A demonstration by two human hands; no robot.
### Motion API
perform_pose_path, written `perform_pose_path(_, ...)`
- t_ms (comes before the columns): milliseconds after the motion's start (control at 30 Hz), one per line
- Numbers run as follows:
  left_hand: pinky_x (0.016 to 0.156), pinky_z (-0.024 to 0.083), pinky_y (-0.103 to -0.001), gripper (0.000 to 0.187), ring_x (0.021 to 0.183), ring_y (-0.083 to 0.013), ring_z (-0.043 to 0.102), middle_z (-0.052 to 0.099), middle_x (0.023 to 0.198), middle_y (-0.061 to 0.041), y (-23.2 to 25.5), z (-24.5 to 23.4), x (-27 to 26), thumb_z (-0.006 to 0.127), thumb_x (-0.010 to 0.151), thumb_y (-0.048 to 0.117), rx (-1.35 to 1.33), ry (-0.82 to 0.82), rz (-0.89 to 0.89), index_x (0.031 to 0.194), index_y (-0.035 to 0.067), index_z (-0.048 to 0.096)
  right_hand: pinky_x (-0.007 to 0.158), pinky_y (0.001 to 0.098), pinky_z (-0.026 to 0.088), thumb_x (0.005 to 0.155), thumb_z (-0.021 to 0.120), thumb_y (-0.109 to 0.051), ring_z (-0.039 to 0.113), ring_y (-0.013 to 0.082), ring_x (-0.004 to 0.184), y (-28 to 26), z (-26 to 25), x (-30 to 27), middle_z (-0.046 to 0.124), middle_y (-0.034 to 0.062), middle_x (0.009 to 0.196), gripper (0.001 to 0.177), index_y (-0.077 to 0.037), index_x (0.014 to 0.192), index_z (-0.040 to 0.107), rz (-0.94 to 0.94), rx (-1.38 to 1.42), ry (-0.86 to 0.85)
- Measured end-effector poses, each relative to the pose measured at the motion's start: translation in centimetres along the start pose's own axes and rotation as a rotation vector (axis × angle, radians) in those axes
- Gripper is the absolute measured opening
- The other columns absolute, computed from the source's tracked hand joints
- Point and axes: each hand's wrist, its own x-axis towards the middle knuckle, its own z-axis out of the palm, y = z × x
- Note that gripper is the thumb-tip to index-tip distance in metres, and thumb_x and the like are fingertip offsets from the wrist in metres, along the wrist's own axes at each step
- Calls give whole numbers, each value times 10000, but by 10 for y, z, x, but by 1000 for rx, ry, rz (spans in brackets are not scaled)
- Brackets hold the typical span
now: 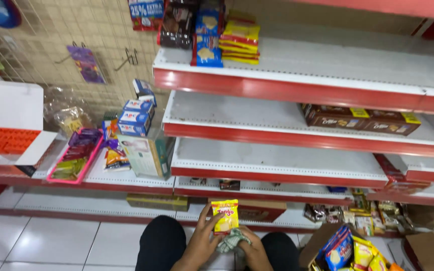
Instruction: Cleaning shelves and organizing snack packages in a grocery store.
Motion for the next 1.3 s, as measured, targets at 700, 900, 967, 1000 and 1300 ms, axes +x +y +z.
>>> perform_pose_path(700, 925, 601, -351, 396, 1086, -255, 729, 687, 1315, -100, 237, -184, 223, 756, 833, 35, 393, 342, 850, 1219, 73, 677, 882, 411, 584, 901, 434, 28, 684, 306, 1001, -409, 44, 120, 701, 225, 1263, 454, -24, 1260, 709, -597, -476, 224)
perform_pose_path(900, 955, 574, -392, 357, 1129, -335, 687, 651, 1280, -140, 255, -191, 295, 701, 829, -13, 365, 404, 811, 1178, 58, 667, 1119, 609, 334, 818, 527, -9, 481, 455, 1363, -418, 10, 183, 583, 266, 1414, 549, -1, 1359, 623, -1041, -1316, 494)
perform_pose_path(967, 949, 567, -409, 345, 1145, -361, 670, 657, 1252, -146, 263, -191, 316, 684, 835, -18, 369, 407, 786, 1172, 50, 661, 1077, 670, 248, 798, 572, -40, 449, 490, 1335, -410, 5, 195, 562, 292, 1398, 572, 16, 1366, 603, -977, -1446, 485)
perform_pose_path(1000, 944, 557, -424, 320, 1130, -366, 662, 664, 1240, -147, 265, -191, 327, 677, 849, 0, 389, 392, 701, 1165, 51, 661, 1128, 657, 255, 817, 564, -55, 475, 437, 1353, -406, 4, 197, 587, 244, 1392, 533, -14, 1347, 604, -939, -1433, 518)
perform_pose_path(1300, 1021, 480, -456, 342, 1201, -374, 603, 651, 1298, -151, 242, -194, 396, 643, 909, 94, 607, 194, 450, 1251, 98, 653, 1182, 610, 269, 846, 541, -69, 505, 380, 1356, -396, 0, 199, 625, 185, 1337, 433, -45, 1270, 622, -939, -1324, 536)
